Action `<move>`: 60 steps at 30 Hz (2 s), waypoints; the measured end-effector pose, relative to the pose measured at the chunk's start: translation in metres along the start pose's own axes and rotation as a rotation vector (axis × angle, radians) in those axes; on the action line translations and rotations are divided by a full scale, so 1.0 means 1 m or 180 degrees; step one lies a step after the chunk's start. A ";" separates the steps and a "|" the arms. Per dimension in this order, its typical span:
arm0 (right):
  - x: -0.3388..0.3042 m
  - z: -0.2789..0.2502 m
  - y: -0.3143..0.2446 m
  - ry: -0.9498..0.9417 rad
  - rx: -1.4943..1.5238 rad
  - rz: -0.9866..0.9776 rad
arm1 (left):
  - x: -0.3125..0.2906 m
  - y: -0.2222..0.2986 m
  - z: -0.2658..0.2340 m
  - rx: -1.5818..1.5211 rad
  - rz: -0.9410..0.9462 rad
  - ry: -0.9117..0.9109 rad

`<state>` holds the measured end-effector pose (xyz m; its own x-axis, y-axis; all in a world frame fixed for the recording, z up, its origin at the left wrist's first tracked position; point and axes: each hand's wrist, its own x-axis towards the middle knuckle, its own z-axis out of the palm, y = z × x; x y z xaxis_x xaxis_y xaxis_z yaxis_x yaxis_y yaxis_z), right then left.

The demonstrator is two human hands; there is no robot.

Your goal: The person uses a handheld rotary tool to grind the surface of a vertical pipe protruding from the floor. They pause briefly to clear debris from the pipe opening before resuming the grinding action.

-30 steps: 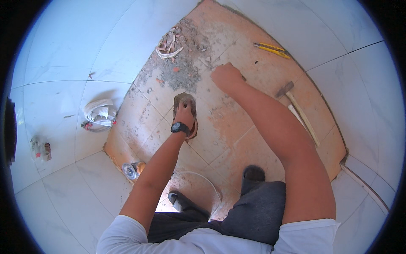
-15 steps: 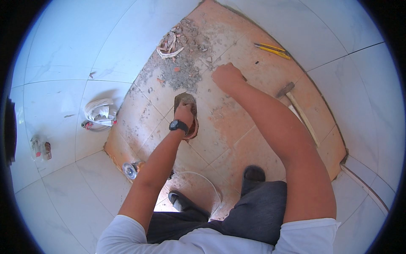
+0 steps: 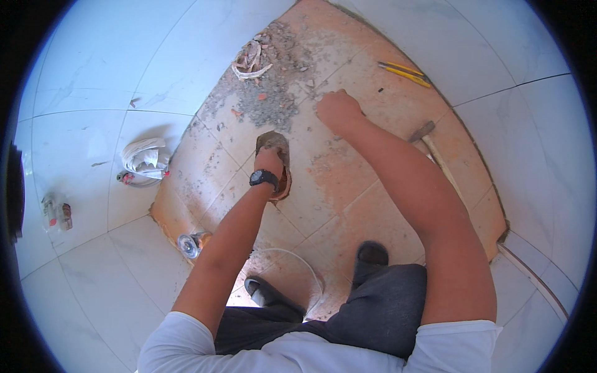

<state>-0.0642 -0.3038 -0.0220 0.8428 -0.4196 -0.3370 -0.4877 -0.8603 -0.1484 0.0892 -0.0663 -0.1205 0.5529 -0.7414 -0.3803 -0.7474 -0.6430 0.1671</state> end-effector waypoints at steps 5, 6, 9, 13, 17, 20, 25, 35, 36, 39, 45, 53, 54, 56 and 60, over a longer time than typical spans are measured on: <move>0.000 0.002 0.001 0.0098 -0.0019 -0.0056 | 0.008 -0.007 -0.001 -0.0043 -0.0033 0.0098; 0.000 0.003 0.001 0.0090 -0.0008 -0.0015 | 0.011 -0.010 0.001 -0.0012 -0.0020 0.0072; 0.001 0.006 0.002 0.0091 -0.0070 -0.0057 | 0.019 -0.015 0.009 0.0241 0.0053 0.0000; 0.002 0.008 0.003 0.0124 -0.0015 -0.0063 | 0.024 -0.013 0.000 0.0368 0.0412 0.0211; 0.001 0.005 0.001 0.0087 0.0081 0.0067 | 0.051 -0.002 -0.068 0.0413 0.0533 0.0189; 0.001 0.002 0.000 -0.0016 0.0102 -0.0041 | 0.090 -0.004 -0.136 -0.0274 0.0952 0.1412; 0.001 0.004 0.002 0.0159 0.0191 0.0039 | 0.075 -0.005 -0.130 -0.0376 0.0249 0.1084; -0.001 0.004 0.001 0.0044 0.0088 0.0022 | -0.004 0.001 0.004 -0.0366 0.0472 0.0114; -0.001 0.002 0.001 0.0007 0.0083 -0.0001 | -0.005 0.000 0.004 -0.0308 0.0482 0.0022; 0.000 -0.003 -0.001 -0.0167 0.0188 0.0078 | -0.008 -0.002 0.003 -0.0074 0.0569 -0.0043; 0.000 0.001 -0.002 -0.0044 -0.0017 0.0178 | 0.012 -0.017 0.000 0.0400 0.1158 -0.0331; 0.000 0.008 0.000 0.0074 0.0049 0.0118 | 0.059 -0.013 -0.095 -0.0316 0.1157 0.0930; 0.000 0.008 0.000 0.0145 0.0144 0.0173 | 0.069 -0.010 -0.113 -0.0654 0.1173 0.1475; 0.000 0.009 0.000 0.0170 0.0158 0.0173 | 0.076 -0.006 -0.133 -0.0684 0.1144 0.2013; 0.001 0.008 0.003 0.0195 0.0134 -0.0025 | 0.046 -0.013 -0.107 -0.0412 0.0791 0.1042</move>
<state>-0.0667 -0.3049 -0.0308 0.8584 -0.4309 -0.2783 -0.4890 -0.8513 -0.1903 0.1640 -0.1130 -0.0429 0.4653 -0.8851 -0.0088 -0.8317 -0.4406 0.3379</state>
